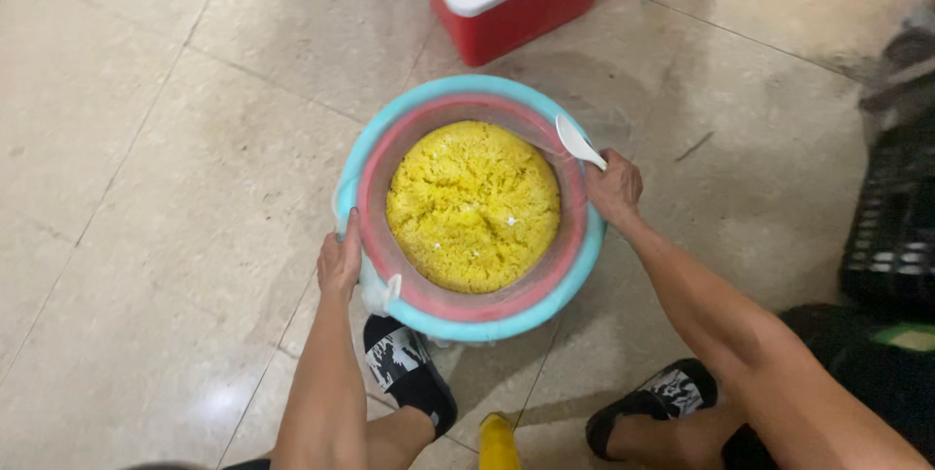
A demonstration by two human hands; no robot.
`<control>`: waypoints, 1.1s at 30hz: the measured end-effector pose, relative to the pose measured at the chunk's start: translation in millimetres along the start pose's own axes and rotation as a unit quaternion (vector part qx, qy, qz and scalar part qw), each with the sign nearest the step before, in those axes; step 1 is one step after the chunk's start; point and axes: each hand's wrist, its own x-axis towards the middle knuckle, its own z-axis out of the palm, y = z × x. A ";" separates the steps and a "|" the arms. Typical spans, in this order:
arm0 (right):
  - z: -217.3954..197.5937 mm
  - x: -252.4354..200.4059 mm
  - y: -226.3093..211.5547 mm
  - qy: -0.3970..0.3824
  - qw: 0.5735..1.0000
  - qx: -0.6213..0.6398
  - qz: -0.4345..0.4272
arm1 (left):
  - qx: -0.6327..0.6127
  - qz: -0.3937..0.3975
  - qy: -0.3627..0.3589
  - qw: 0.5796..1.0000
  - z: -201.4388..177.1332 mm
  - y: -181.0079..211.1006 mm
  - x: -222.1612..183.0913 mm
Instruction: The person prepares a large bowl of yellow rice by pouring liquid from a can and another container over the rice, and then mixing it thoroughly with a large spoon.
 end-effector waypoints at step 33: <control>58.1 -126.8 -279.2 -0.253 0.832 -0.312 -0.383 | 0.267 0.075 0.029 0.960 -165.6 10.6 33.0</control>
